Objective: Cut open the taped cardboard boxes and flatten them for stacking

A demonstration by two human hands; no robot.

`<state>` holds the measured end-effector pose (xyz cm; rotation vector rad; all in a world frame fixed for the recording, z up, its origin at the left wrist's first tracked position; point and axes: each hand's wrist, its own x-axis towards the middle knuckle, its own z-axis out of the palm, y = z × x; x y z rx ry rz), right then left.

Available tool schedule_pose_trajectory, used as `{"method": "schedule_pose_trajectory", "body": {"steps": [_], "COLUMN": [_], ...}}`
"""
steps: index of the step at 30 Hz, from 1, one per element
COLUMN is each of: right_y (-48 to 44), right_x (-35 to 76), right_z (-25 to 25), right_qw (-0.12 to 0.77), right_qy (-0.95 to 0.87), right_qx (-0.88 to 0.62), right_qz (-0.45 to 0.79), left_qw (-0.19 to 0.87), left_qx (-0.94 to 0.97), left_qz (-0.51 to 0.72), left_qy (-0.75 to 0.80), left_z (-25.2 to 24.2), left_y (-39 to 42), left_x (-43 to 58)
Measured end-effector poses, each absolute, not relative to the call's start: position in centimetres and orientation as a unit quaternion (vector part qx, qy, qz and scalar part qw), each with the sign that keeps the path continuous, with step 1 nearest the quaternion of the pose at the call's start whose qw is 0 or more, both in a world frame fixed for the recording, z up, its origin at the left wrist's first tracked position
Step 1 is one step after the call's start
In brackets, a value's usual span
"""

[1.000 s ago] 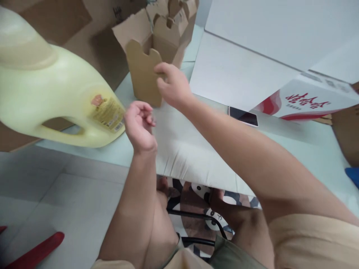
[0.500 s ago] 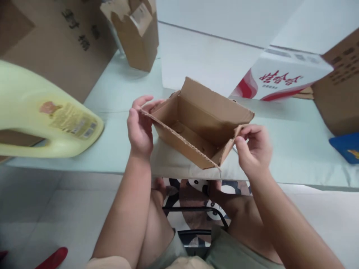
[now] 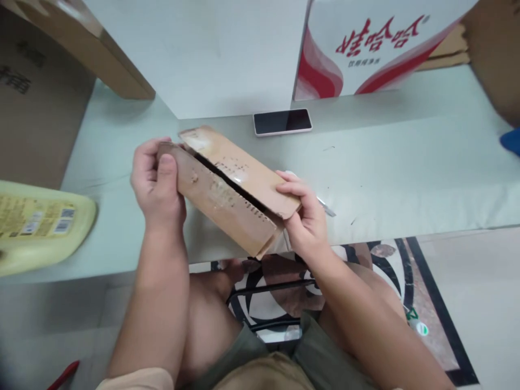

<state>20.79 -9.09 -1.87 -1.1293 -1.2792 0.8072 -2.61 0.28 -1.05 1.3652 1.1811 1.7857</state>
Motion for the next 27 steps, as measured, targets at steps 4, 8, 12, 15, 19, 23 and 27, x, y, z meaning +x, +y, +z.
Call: {"method": "schedule_pose_trajectory", "body": {"steps": [4,8,12,15,19,23,27], "right_y": [-9.9,-10.1,-9.9,-9.9,-9.9,-9.9,-9.8], "right_x": [21.5,22.0,21.8,21.5,21.5,21.6,21.5], "right_z": [-3.1,-3.9,-4.0,-3.8,-3.6,-3.5,-3.4], "right_qw": [0.586,0.607,0.614,0.618,0.623,0.626,0.623], "right_qy": [-0.583,-0.6,-0.591,-0.587,-0.586,-0.584,-0.583], "right_qx": [-0.449,-0.395,-0.401,-0.409,-0.407,-0.401,-0.414], "right_qz": [0.339,0.34,0.335,0.326,0.322,0.327,0.318], "left_qw": [0.291,0.282,0.277,0.278,0.277,0.277,0.288], "left_qx": [0.531,0.573,0.58,0.577,0.585,0.595,0.563], "left_qz": [0.666,0.639,0.643,0.651,0.645,0.635,0.661], "left_qy": [0.435,0.429,0.417,0.407,0.406,0.407,0.404], "left_z": [-1.3,-1.8,-2.0,-1.9,-1.6,-1.4,-1.5], "left_y": [0.5,1.1,1.3,1.1,0.9,0.8,0.6], "left_x": [-2.5,-3.2,-3.5,-3.3,-3.2,-3.2,-2.8]}}
